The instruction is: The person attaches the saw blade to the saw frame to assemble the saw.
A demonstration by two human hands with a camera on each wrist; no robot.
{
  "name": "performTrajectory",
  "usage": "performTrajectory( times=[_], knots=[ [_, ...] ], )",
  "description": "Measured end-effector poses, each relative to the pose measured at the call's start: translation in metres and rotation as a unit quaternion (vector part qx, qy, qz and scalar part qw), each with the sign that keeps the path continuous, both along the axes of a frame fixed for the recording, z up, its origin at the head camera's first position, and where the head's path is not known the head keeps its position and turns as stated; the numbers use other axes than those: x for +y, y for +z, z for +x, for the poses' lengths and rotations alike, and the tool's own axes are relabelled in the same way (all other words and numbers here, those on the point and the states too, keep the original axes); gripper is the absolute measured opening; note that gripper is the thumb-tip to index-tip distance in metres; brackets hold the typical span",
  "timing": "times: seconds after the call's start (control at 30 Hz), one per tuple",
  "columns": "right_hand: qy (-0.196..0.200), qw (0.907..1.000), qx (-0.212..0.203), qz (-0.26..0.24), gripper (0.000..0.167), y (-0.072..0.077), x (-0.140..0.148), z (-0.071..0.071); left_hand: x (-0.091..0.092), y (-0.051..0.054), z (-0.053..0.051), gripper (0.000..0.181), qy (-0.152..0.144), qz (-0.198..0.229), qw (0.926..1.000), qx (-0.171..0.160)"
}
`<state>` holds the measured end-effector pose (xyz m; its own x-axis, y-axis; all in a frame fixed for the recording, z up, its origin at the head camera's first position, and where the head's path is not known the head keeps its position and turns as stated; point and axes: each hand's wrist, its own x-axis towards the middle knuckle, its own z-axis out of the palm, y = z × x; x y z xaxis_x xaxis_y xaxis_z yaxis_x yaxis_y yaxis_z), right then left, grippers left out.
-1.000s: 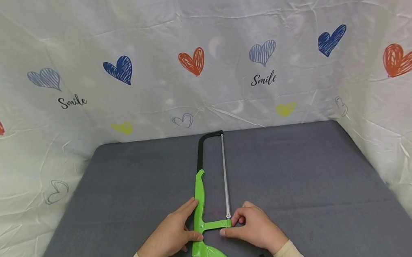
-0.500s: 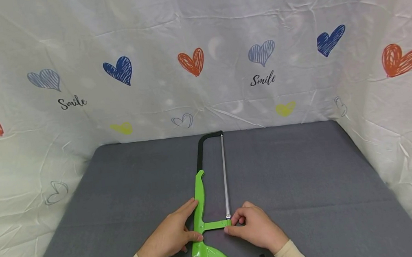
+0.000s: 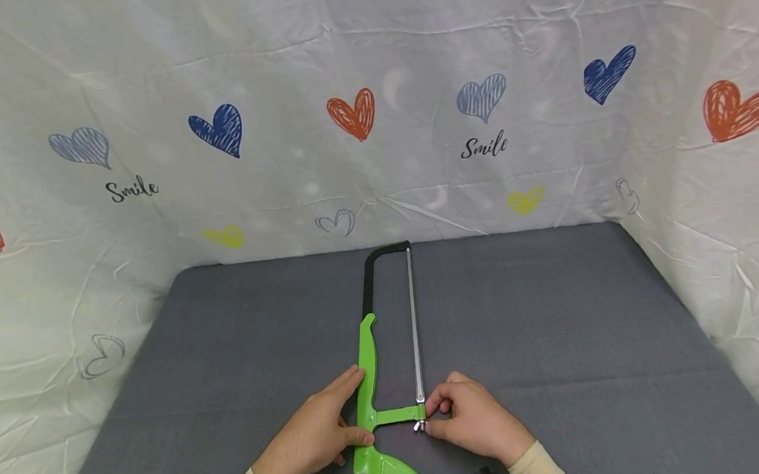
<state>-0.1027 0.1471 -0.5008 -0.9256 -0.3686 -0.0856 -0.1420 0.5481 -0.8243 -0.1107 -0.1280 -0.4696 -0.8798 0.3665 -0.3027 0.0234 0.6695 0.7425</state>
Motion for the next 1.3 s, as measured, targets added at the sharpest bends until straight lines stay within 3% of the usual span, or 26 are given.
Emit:
performTrajectory(
  times=[0.77, 0.93, 1.3],
  knots=[
    [-0.018, 0.9996, -0.001, 0.021, 0.029, 0.0012, -0.0047, 0.0045, 0.0000, 0.0015, 0.0014, 0.100, 0.003, -0.009, 0.9999, -0.014],
    [-0.017, 0.9995, -0.018, 0.017, 0.036, 0.0024, -0.0050, 0.0032, 0.0003, 0.0015, 0.0018, 0.100, 0.003, -0.010, 0.9999, -0.009],
    [-0.018, 0.9997, 0.010, 0.013, 0.023, 0.0006, -0.0049, 0.0030, 0.0009, 0.0014, 0.0015, 0.100, 0.005, -0.010, 0.9999, -0.010]
  ],
)
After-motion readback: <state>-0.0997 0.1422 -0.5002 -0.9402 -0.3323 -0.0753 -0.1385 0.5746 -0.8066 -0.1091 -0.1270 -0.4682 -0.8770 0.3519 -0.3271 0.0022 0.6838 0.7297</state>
